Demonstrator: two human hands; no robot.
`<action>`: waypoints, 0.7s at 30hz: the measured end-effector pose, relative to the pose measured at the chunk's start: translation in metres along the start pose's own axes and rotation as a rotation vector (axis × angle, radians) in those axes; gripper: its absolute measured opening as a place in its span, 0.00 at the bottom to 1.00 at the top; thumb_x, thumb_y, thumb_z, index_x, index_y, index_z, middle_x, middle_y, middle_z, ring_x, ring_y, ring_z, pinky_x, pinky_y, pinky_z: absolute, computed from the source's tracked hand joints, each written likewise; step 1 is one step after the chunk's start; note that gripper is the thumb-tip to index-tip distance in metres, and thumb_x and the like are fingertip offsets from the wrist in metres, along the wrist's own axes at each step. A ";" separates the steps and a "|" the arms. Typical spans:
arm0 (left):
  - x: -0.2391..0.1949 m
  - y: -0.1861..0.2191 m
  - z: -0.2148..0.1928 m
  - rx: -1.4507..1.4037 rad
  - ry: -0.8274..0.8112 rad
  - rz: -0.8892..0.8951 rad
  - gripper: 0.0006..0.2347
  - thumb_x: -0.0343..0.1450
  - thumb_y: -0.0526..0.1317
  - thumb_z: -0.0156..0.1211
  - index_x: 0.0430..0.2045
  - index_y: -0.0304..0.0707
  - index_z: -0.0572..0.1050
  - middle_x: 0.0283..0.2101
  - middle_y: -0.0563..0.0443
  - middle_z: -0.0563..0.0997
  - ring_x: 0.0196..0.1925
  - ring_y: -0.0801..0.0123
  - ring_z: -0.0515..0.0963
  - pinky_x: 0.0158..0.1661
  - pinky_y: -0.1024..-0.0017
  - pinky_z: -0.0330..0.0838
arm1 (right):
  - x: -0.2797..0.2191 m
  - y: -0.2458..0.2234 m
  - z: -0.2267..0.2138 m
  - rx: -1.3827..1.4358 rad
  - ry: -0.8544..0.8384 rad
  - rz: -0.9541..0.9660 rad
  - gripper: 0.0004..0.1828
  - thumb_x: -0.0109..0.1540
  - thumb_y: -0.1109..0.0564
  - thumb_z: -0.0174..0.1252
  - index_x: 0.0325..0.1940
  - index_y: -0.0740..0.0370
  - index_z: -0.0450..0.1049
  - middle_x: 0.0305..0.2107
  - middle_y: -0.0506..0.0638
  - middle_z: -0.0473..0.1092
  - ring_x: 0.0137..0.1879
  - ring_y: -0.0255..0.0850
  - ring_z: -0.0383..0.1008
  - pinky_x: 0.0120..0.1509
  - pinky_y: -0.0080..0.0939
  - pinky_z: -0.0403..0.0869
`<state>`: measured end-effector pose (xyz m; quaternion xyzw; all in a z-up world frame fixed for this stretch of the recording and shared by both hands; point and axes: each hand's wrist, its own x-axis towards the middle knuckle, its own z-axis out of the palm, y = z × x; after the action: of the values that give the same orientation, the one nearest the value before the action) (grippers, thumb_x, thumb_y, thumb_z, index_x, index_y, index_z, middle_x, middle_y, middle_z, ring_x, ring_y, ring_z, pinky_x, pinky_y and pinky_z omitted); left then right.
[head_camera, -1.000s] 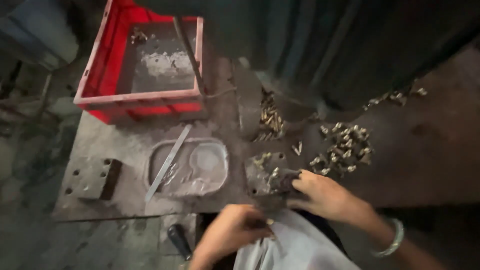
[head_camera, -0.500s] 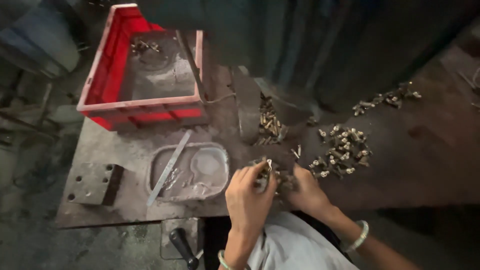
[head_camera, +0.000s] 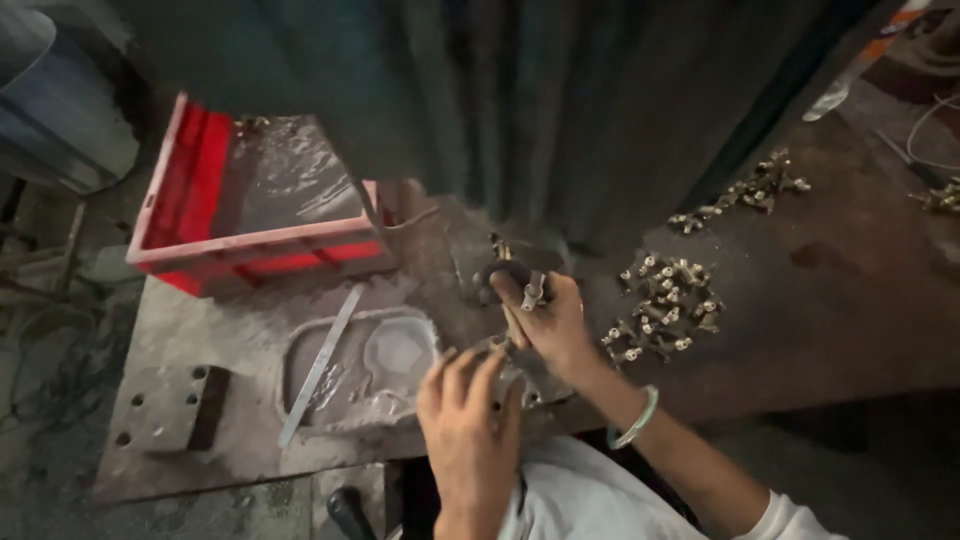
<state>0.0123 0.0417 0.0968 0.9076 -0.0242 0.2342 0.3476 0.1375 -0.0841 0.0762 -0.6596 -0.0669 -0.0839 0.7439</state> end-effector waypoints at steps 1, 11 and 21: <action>-0.007 -0.001 0.011 -0.004 -0.006 0.004 0.19 0.64 0.39 0.69 0.50 0.41 0.78 0.56 0.43 0.76 0.63 0.45 0.67 0.61 0.52 0.61 | 0.006 -0.004 -0.006 -0.002 0.008 0.001 0.21 0.66 0.52 0.64 0.22 0.61 0.68 0.11 0.42 0.65 0.16 0.29 0.63 0.20 0.33 0.60; 0.045 0.016 0.206 0.146 -0.054 0.578 0.20 0.66 0.36 0.55 0.55 0.33 0.74 0.60 0.44 0.74 0.63 0.52 0.73 0.59 0.58 0.67 | -0.008 0.005 0.008 0.003 -0.005 0.224 0.28 0.66 0.45 0.66 0.18 0.62 0.66 0.11 0.45 0.64 0.15 0.32 0.61 0.20 0.36 0.60; 0.016 0.009 0.168 -0.343 -0.478 0.132 0.09 0.68 0.31 0.54 0.40 0.31 0.76 0.38 0.44 0.81 0.44 0.61 0.83 0.39 0.68 0.76 | 0.007 -0.003 -0.015 -0.299 -0.252 0.232 0.30 0.64 0.39 0.65 0.20 0.64 0.68 0.13 0.47 0.65 0.19 0.35 0.63 0.24 0.38 0.61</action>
<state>0.0936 -0.0714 0.0002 0.8615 -0.2036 0.0287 0.4643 0.1432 -0.1001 0.0790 -0.7711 -0.0696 0.0763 0.6283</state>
